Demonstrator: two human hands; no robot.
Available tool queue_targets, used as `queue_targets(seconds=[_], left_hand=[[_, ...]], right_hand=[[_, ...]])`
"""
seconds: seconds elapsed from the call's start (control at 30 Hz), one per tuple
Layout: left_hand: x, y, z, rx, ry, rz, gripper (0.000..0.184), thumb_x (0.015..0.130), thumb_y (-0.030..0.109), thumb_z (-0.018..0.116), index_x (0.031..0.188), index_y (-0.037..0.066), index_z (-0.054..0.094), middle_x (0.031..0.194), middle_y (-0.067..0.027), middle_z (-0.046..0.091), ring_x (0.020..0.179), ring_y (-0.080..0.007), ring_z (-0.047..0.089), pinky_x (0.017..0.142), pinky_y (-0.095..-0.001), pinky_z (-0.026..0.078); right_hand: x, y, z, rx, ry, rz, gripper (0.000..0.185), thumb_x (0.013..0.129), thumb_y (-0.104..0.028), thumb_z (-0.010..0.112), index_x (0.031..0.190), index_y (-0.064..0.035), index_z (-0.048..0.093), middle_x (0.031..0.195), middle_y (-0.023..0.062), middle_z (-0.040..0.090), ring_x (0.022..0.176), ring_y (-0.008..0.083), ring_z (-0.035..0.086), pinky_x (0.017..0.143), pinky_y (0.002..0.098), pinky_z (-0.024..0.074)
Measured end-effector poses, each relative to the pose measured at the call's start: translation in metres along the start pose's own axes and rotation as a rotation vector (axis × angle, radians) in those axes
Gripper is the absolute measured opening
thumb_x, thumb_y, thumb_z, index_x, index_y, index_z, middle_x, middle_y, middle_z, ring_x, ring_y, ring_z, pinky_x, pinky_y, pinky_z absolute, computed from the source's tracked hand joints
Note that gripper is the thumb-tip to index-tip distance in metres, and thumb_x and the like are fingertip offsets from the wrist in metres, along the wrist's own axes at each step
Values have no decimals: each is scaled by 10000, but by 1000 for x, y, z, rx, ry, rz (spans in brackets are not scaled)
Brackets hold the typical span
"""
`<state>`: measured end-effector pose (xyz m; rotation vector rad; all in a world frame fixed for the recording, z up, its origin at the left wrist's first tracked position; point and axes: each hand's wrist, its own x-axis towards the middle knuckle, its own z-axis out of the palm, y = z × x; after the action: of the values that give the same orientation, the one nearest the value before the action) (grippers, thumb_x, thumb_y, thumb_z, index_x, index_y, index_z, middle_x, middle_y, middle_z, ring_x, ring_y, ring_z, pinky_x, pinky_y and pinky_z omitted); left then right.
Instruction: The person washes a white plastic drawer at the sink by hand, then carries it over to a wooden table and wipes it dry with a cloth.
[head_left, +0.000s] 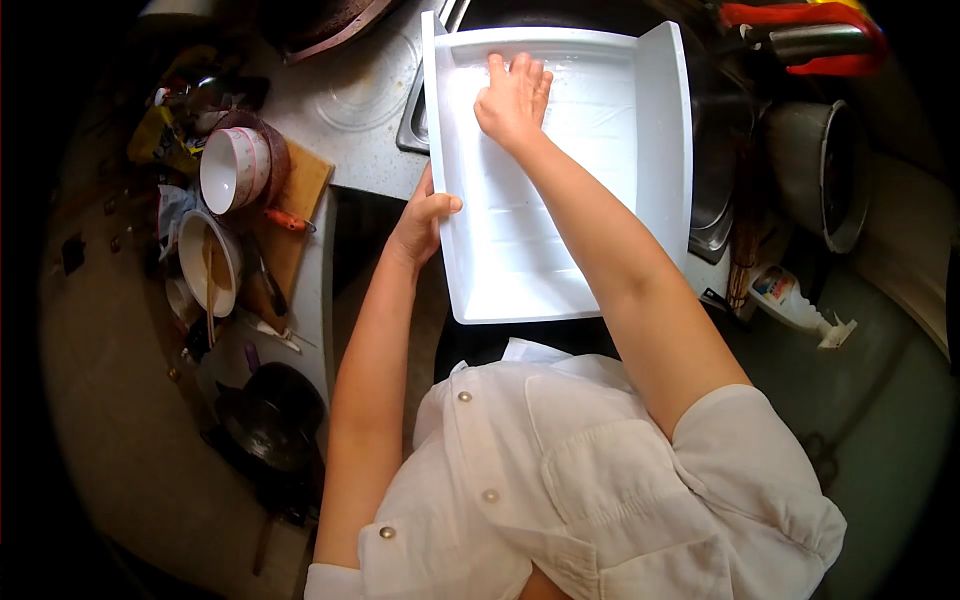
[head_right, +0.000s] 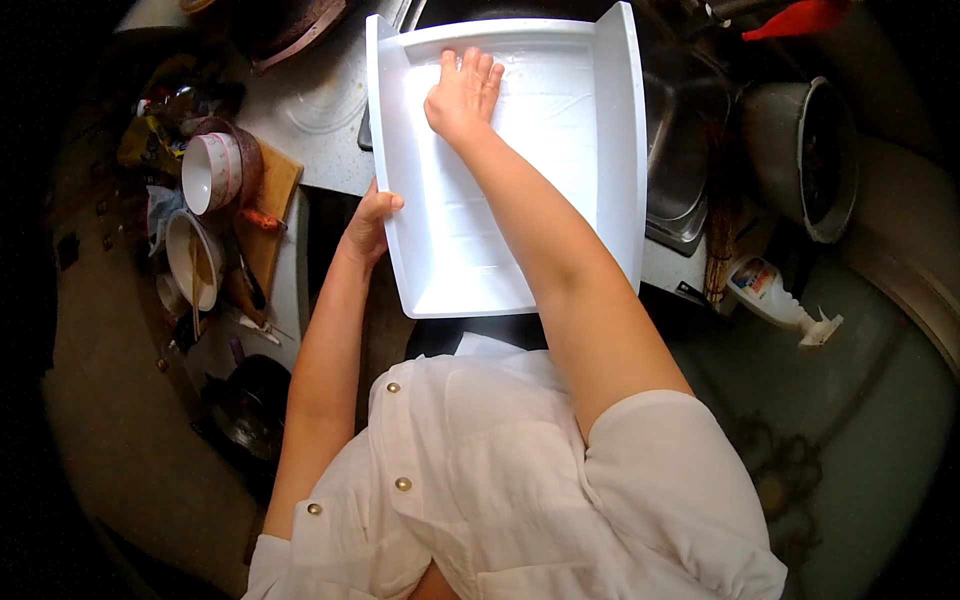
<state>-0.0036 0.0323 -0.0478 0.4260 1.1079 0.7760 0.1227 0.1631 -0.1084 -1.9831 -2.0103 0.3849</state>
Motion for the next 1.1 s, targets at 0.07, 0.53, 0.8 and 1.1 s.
queue_targets(seconds=[0.07,0.53,0.8,1.1], left_hand=[[0,1,0,3,5,2,1000,515,260,702,1406,53,298,1237,-118,485,1166,-258,455,1017,-357,361],[0,0,-1,-10,-4,-2,993,513,281,718,1396,64,319,1230,-116,488,1148,-252,467,1011,-357,362],[-5,1,2,14,11,8,1005,518,272,718,1405,56,300,1233,-117,484,1149,-248,467,1009,-356,376],[-2,-5,1,-18,9,14,1034,503,278,729,1409,43,289,1240,-129,482,1165,-261,464,1014,-357,376]], right_hand=[[-10,1,1,-13,-43,-232,394,772,-108,511,1161,-141,562,1074,113,496,1105,274,430,990,434,282],[-5,-3,-3,-217,-85,-327,448,794,-161,507,1242,-149,501,1180,111,515,1160,264,428,994,471,274],[3,0,0,-204,-57,-326,379,807,-181,516,1182,-124,513,1181,108,521,1178,262,428,998,483,282],[3,0,-5,-234,-133,-335,423,801,-167,541,1221,-136,510,1192,94,501,1188,234,414,1000,473,281]])
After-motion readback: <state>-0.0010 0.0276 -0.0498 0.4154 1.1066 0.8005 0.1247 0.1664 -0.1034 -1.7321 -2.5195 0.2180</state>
